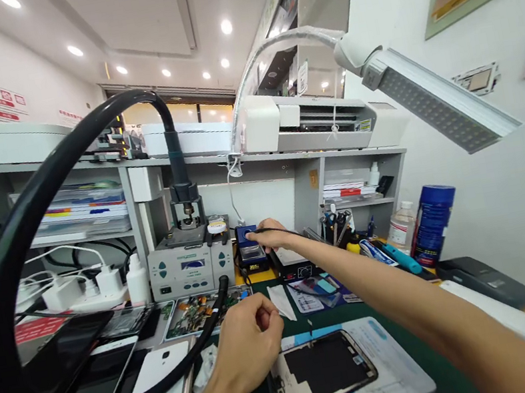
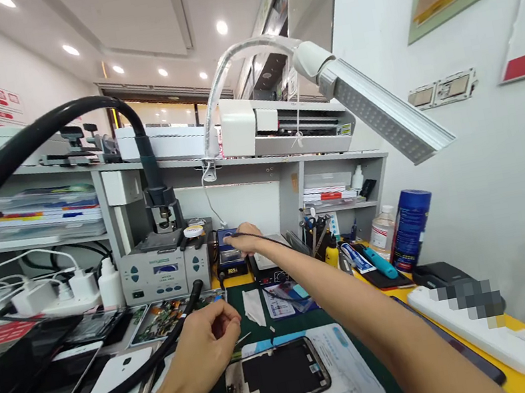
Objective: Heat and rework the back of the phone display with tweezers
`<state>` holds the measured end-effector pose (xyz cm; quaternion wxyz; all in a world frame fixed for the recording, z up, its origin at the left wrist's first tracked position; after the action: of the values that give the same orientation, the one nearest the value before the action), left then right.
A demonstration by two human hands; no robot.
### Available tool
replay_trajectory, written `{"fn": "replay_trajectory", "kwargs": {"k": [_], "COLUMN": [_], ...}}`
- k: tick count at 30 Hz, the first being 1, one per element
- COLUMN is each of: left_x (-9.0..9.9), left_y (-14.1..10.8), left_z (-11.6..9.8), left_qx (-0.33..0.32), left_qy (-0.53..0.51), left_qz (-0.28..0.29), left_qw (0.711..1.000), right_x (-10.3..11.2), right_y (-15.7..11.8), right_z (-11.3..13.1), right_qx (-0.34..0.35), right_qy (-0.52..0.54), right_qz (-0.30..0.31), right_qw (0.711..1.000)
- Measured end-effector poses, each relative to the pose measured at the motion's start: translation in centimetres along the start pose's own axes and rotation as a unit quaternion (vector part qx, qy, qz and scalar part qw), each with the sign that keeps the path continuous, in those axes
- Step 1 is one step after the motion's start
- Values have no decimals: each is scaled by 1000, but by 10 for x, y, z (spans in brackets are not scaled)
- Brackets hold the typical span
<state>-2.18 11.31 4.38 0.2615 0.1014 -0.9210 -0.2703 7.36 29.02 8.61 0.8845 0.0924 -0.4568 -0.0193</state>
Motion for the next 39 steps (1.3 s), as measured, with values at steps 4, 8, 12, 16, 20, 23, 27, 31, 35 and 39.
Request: {"fn": "replay_trajectory", "kwargs": {"k": [4,8,12,16,20,23,27,31,35,39], "left_x": [-12,-17,-22,-25,-28,-29,-8,31,35,9], "left_y": [-5,-9,-15,-20,-25,-25,-7,19,25,6], "left_z": [-1,0,-6,-14,-20,-22,-5,29,40,39], "left_qx": [-2,-8,-32,-53,-68,-78,-42,45,67,49], "left_qy": [2,25,46,64,69,69,84,124,139,148], "left_qz": [53,81,111,123,127,119,40,-58,-7,124], "left_qw": [999,996,992,989,987,987,995,990,988,980], "right_x": [2,35,97,135,137,134,131,132,144,162], "right_y": [-46,-102,-145,-160,-153,-140,-124,-121,-127,-134], "right_z": [-7,-22,-72,-144,-187,-186,-163,-155,-178,-203], "right_qx": [14,31,15,-43,-77,-75,-51,-45,-69,-98], "right_qy": [25,40,10,-67,-108,-95,-45,12,43,60], "right_qz": [47,96,55,-26,-59,-86,-164,-263,-333,-376], "right_qw": [998,994,998,997,989,989,984,964,940,919]}}
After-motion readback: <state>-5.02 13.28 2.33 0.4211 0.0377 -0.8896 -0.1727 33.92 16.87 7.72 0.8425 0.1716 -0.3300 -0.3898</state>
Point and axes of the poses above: each hand's wrist, its own y-axis towards the middle knuckle, its own x-axis out of the back of the hand, z = x × y, the point moved 10 cm from there along y, towards the middle knuckle, and after that the axes turned 15 degrees about -z, right-handed, at the moved point
